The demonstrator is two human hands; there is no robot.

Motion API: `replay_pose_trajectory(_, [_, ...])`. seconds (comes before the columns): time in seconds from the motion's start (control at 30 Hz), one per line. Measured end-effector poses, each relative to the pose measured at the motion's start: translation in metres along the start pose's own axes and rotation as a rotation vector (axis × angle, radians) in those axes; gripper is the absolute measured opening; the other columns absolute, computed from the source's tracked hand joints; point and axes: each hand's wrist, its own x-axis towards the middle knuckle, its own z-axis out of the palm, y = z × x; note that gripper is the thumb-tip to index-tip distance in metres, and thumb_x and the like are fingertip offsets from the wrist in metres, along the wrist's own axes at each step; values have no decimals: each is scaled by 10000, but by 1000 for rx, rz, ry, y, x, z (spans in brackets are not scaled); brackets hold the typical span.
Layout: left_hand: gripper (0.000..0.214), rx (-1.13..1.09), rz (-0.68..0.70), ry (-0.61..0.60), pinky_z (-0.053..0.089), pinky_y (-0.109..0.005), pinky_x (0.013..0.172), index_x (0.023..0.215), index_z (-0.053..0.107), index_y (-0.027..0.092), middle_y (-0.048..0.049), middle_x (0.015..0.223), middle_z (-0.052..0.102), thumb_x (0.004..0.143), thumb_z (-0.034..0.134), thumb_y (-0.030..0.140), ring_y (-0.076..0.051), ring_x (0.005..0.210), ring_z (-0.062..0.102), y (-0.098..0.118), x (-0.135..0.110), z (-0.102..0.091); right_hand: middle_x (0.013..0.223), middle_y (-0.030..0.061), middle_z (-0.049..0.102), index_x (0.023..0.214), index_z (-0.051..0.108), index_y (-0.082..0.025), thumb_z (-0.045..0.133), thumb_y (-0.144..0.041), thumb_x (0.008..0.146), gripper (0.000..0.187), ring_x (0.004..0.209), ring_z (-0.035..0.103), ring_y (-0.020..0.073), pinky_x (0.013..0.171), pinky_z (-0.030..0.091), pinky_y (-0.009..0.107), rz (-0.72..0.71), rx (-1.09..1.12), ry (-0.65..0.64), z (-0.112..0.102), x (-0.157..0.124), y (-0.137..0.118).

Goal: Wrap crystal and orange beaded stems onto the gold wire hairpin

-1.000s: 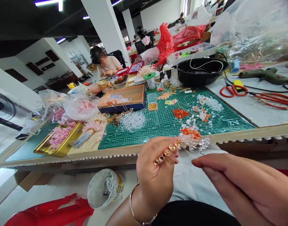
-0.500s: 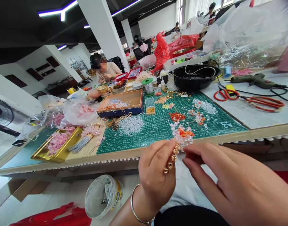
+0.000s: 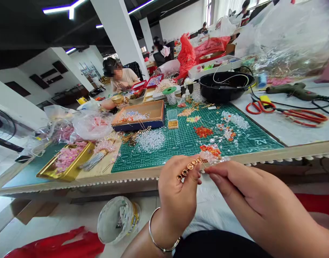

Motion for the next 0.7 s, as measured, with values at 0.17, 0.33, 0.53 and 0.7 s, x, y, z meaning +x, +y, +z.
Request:
replay_pose_trajectory(0.17, [159, 98, 90, 8, 588, -283, 774, 1036, 751, 188, -39, 915, 792, 946, 665, 91, -141, 833, 718, -4, 3, -1, 805, 24, 717, 908, 658, -226, 446, -273, 1040, 254, 699, 698, 180, 586, 568, 301, 10, -54, -3, -8, 5, 1])
replay_pose_trajectory(0.33, [258, 138, 156, 12, 604, -299, 822, 1108, 737, 183, -52, 994, 800, 928, 645, 22, -153, 911, 729, -6, 3, -2, 994, 60, 779, 1026, 700, -202, 464, -252, 1037, 241, 871, 750, 189, 724, 610, 305, -38, -106, 62, -11, 15, 6])
replay_pose_trajectory(0.53, [263, 135, 165, 12, 615, -304, 819, 1103, 739, 183, -53, 989, 799, 923, 642, 17, -161, 916, 738, -6, 4, -1, 1086, 76, 792, 1113, 691, -177, 482, -215, 1020, 232, 919, 762, 215, 766, 612, 339, -72, -206, 61, -2, 12, 12])
replay_pose_trajectory(0.7, [239, 109, 168, 2, 619, -288, 827, 1095, 739, 176, -47, 993, 801, 924, 659, 29, -153, 918, 740, -6, 4, 1, 899, 86, 782, 1007, 655, -156, 447, -216, 1019, 217, 716, 742, 227, 575, 525, 343, -87, -276, 39, 4, 14, 7])
